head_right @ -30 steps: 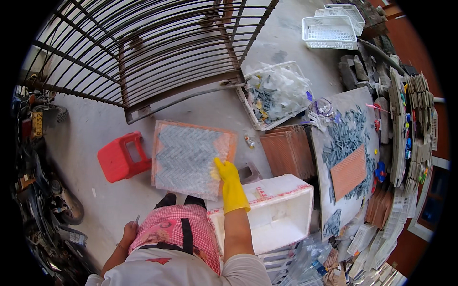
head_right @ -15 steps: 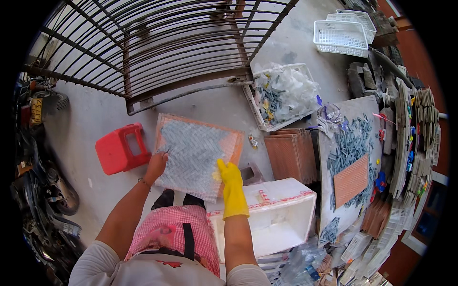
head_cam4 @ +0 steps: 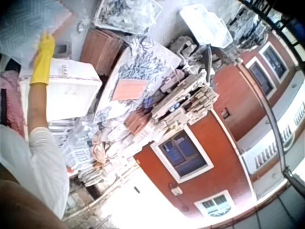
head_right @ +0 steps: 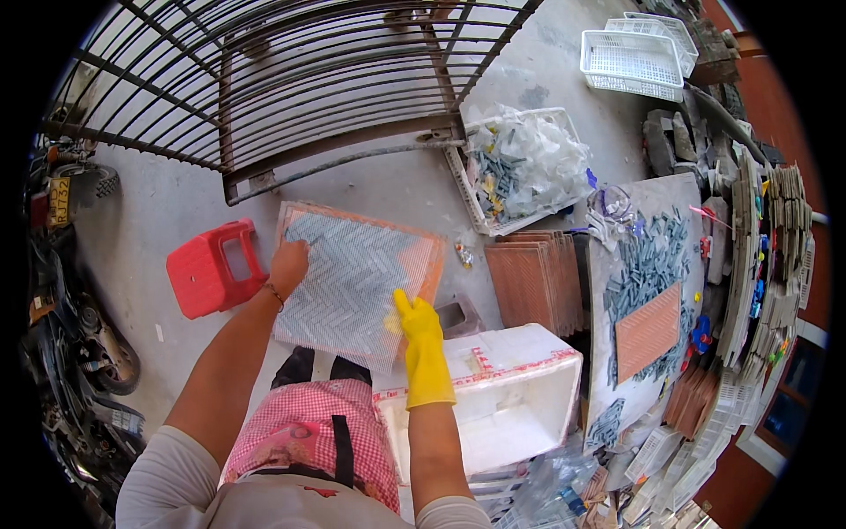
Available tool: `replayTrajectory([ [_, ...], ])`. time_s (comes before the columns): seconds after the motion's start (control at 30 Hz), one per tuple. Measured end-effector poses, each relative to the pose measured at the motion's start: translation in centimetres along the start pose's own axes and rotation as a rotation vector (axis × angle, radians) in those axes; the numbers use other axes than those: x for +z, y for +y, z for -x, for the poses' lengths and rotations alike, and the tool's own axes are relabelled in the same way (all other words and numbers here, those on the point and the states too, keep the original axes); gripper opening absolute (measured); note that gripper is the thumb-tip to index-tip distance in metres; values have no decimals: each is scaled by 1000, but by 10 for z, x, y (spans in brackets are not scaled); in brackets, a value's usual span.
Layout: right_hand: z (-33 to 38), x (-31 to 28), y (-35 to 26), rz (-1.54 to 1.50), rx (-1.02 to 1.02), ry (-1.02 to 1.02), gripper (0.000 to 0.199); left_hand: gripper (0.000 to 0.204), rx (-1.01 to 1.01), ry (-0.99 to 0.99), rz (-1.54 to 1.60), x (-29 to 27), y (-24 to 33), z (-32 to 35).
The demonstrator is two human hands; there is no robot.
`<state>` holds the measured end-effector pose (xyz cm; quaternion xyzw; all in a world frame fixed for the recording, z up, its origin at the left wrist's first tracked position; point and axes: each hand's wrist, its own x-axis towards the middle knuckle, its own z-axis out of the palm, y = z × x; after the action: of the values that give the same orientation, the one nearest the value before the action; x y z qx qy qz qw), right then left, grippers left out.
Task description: The person wipes the surface of a patterned tile with a yellow-gloved hand, then places it on a metal rack. They repeat this process with additional tiles, retrieving them from a white container and wiping each one before stacking them on the rack.
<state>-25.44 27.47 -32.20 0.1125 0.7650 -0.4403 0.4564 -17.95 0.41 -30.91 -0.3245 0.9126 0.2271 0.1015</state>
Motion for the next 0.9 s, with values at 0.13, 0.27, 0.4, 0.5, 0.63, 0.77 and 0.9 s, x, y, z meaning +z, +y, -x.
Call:
replayTrajectory([
  [0.13, 14, 1, -18, 65, 24, 7, 51, 22, -22, -7, 4, 0, 1, 2],
  [0.27, 34, -11, -43, 465, 58, 274, 46, 21, 91, -24, -47, 8, -12, 4],
  [0.4, 53, -7, -70, 528, -357, 583, 44, 23, 101, 131, 184, 7, -50, 22],
  [0.5, 45, 14, -88, 647, -988, 510, 49, 26, -53, 201, 391, -18, -98, 64],
  [0.63, 18, 47, -107, 1000, -1074, 281, 62, 29, -448, 69, 787, -37, -145, 130],
  [0.77, -7, 106, -78, 1010, -972, 314, 67, 33, -695, -26, 806, -28, -201, 205],
  [0.9, 44, 193, -15, 984, -1244, -270, 61, 33, -751, -105, 854, -22, -208, 230],
])
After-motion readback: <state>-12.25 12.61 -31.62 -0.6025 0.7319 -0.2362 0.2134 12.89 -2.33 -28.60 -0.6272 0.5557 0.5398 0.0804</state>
